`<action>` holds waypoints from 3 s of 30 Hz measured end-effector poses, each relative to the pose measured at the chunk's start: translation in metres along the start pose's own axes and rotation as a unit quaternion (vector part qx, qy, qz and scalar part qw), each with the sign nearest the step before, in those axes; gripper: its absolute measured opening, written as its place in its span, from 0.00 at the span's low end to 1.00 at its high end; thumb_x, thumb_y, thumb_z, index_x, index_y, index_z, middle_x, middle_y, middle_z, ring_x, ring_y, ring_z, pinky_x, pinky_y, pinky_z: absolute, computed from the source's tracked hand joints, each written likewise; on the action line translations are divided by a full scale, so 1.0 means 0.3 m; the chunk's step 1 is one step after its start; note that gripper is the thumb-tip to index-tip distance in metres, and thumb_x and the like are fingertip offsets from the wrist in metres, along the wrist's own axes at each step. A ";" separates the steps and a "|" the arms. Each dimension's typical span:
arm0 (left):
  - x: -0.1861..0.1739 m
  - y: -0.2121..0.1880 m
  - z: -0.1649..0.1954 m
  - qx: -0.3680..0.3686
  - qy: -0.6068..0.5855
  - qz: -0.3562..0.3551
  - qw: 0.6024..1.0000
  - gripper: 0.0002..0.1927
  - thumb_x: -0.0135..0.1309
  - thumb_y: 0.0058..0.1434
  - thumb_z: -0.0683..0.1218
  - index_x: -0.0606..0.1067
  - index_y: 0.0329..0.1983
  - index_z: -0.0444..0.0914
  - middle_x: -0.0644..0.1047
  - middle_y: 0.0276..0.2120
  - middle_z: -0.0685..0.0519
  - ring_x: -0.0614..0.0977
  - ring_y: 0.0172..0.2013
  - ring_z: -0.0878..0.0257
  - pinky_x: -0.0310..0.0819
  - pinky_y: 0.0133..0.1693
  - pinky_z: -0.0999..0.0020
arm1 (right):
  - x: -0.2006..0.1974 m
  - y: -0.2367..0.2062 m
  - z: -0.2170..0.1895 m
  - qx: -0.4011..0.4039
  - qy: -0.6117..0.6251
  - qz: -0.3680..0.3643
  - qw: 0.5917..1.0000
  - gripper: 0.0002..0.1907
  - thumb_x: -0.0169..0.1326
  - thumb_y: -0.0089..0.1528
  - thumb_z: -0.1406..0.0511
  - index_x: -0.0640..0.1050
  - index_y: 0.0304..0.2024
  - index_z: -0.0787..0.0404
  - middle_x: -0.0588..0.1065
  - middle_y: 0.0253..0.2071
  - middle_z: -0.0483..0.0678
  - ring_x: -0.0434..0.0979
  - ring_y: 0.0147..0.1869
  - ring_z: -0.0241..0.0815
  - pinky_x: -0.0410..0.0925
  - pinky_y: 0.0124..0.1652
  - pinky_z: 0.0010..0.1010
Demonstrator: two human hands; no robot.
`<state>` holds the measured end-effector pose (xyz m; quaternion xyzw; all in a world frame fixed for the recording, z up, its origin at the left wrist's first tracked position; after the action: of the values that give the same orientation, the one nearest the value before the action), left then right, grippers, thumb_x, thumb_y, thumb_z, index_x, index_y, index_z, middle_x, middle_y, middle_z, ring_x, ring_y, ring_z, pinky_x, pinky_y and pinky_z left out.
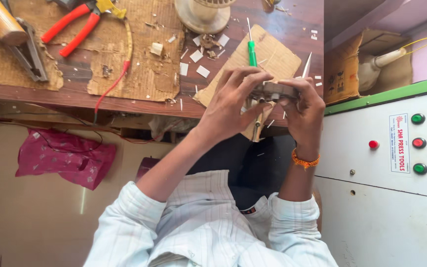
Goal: The person works on a motor armature, using a screwdriver to adjust copper windings and scissors to cut small white insulating strips. They repeatedly insert the strips into slots on the armature and trim them to fit.
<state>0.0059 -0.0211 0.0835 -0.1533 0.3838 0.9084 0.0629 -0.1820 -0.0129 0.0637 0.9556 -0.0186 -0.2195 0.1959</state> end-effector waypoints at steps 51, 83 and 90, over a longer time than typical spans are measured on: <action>0.114 -0.116 -0.034 0.005 0.028 0.046 0.999 0.23 0.65 0.61 0.50 0.70 0.53 0.37 0.75 0.46 0.47 0.75 0.46 0.52 0.68 0.52 0.55 | 0.036 -0.097 -0.038 -0.094 -0.133 0.084 0.983 0.12 0.53 0.74 0.57 0.74 0.52 0.58 0.77 0.53 0.46 0.71 0.55 0.47 0.66 0.59 0.36; 0.148 -0.133 -0.030 0.046 0.060 0.038 0.996 0.17 0.66 0.56 0.51 0.75 0.45 0.43 0.77 0.41 0.56 0.78 0.45 0.57 0.69 0.49 0.57 | 0.014 -0.170 0.027 -0.093 -0.102 0.095 0.986 0.22 0.51 0.59 0.78 0.75 0.55 0.60 0.79 0.52 0.46 0.73 0.59 0.48 0.65 0.62 0.38; 0.132 -0.114 -0.039 0.027 0.024 -0.038 0.999 0.21 0.66 0.58 0.46 0.73 0.53 0.42 0.75 0.47 0.53 0.76 0.51 0.53 0.67 0.57 0.55 | 0.011 -0.146 0.000 -0.087 -0.094 0.087 0.988 0.15 0.56 0.65 0.75 0.76 0.53 0.60 0.78 0.53 0.48 0.74 0.56 0.47 0.66 0.61 0.37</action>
<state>-0.0208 -0.0058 0.0396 -0.1876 0.4037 0.8907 0.0924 -0.1812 0.0271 0.0457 0.9048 -0.1004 -0.2911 0.2942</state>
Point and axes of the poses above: each hand's wrist, its own y-axis towards the middle knuckle, its own x-axis out of the palm, z = x × y, the point moved 9 cm from there along y, towards the middle knuckle
